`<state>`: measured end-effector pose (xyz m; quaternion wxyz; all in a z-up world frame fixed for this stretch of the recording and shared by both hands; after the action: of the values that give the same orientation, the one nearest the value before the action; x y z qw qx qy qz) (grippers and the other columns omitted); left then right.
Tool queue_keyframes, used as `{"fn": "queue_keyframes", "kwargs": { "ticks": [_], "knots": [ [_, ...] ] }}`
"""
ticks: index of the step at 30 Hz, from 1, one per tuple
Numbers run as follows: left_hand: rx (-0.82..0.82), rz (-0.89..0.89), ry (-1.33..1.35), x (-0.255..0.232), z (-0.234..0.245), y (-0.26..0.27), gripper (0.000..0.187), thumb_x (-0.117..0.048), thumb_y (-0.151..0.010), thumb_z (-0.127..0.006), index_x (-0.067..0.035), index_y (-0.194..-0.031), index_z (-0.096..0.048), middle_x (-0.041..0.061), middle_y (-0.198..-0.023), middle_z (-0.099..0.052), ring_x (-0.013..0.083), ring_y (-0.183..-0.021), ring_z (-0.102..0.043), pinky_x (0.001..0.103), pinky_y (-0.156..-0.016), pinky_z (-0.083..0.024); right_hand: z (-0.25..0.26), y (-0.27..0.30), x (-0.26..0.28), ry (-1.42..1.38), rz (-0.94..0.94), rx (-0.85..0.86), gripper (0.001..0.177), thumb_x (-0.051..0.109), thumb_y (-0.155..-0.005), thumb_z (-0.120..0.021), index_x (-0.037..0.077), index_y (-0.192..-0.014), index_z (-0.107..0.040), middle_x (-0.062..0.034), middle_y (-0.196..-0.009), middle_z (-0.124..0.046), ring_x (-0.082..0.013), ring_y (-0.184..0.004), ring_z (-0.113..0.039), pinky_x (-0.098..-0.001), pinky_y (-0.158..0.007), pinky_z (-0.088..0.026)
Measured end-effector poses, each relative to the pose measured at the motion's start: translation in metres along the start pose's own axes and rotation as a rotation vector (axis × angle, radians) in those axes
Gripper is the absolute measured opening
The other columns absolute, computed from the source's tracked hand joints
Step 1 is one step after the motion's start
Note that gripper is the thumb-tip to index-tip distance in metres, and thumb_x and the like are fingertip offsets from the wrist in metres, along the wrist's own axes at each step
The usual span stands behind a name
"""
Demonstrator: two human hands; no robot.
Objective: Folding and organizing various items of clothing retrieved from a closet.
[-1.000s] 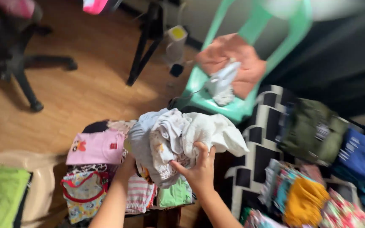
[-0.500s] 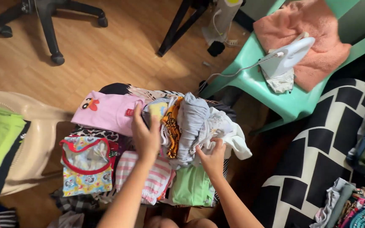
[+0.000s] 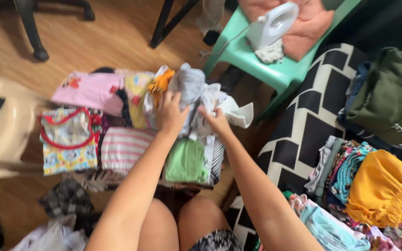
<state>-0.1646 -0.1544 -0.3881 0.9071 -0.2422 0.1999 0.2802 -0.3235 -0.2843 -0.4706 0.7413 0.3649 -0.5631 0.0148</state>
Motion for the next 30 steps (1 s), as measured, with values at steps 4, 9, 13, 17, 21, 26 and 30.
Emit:
{"fn": "queue_keyframes", "kwargs": {
  "ticks": [4, 9, 13, 17, 21, 26, 30],
  "knots": [
    [-0.08, 0.153, 0.486, 0.054, 0.003, -0.012, 0.053, -0.033, -0.088, -0.075, 0.0, -0.128, -0.065, 0.018, -0.122, -0.067, 0.037, -0.112, -0.064, 0.044, -0.095, -0.051, -0.014, -0.016, 0.019, 0.261, 0.226, -0.137, 0.064, 0.033, -0.08, -0.08, 0.009, -0.134, -0.054, -0.0096, -0.116, -0.068, -0.0208, -0.102, -0.068, -0.0357, -0.087, -0.055],
    [0.227, 0.669, 1.629, 0.041, 0.128, -0.012, 0.063, -0.032, -0.085, -0.063, -0.001, -0.14, -0.058, 0.013, -0.122, -0.069, 0.0285, -0.108, -0.067, 0.043, -0.096, -0.054, -0.042, -0.058, -0.047, 0.047, 0.452, 0.045, 0.057, 0.017, -0.086, -0.067, 0.004, -0.14, -0.058, -0.0172, -0.126, -0.067, -0.0227, -0.108, -0.065, -0.0351, -0.091, -0.055],
    [0.13, 0.712, 1.945, 0.054, 0.148, 0.005, 0.063, -0.03, -0.082, -0.062, 0.001, -0.137, -0.057, 0.016, -0.119, -0.071, 0.0314, -0.104, -0.07, 0.046, -0.094, -0.057, -0.052, -0.061, -0.072, 0.118, 0.287, 0.211, 0.076, 0.015, -0.076, -0.079, 0.006, -0.144, -0.045, -0.01, -0.13, -0.065, -0.0215, -0.116, -0.061, -0.0353, -0.097, -0.049],
    [0.213, 0.701, 1.97, 0.036, 0.15, 0.017, 0.067, -0.027, -0.076, -0.064, -0.001, -0.137, -0.057, 0.014, -0.117, -0.071, 0.0313, -0.103, -0.071, 0.047, -0.093, -0.057, -0.032, 0.01, -0.001, 0.747, 0.284, -0.182, 0.104, 0.035, -0.068, -0.1, 0.003, -0.145, -0.037, -0.0294, -0.142, -0.041, -0.0394, -0.126, -0.047, -0.0393, -0.102, -0.044],
    [0.385, 0.804, 2.023, -0.013, 0.144, 0.053, 0.067, -0.027, -0.074, -0.066, -0.001, -0.135, -0.058, 0.016, -0.113, -0.071, 0.0331, -0.099, -0.07, 0.047, -0.09, -0.058, -0.007, 0.144, 0.058, -0.381, 0.215, 0.15, 0.087, 0.068, -0.082, -0.064, 0.012, -0.147, -0.053, -0.0164, -0.149, -0.054, -0.0347, -0.135, -0.054, -0.0466, -0.112, -0.043],
    [0.805, 0.713, 1.798, -0.069, 0.153, 0.138, 0.07, -0.002, -0.078, -0.064, 0.007, -0.146, -0.051, 0.017, -0.133, -0.068, 0.0304, -0.118, -0.066, 0.042, -0.104, -0.052, 0.052, 0.288, 0.076, -1.205, 0.062, 0.872, 0.102, 0.08, -0.084, -0.055, 0.007, -0.154, -0.042, -0.0173, -0.152, -0.052, -0.037, -0.138, -0.05, -0.0543, -0.117, -0.039],
    [0.697, 0.505, 1.426, -0.105, 0.183, 0.206, 0.092, 0.01, -0.072, -0.064, -0.015, -0.157, -0.038, 0.012, -0.138, -0.06, 0.0248, -0.12, -0.056, 0.037, -0.102, -0.043, 0.097, 0.343, 0.026, -1.165, 0.033, 0.644, 0.086, 0.063, -0.092, -0.059, 0.007, -0.155, -0.043, -0.0167, -0.149, -0.055, -0.0369, -0.134, -0.053, -0.0562, -0.114, -0.04]
  ]
}}
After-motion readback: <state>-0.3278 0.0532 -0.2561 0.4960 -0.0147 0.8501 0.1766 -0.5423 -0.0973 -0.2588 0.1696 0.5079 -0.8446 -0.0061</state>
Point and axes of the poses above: each hand's wrist, its own y-axis away from the middle knuckle, its own z-axis out of the back of the hand, x = y × z, the point moved 1 cm from there along -y, towards the middle knuckle
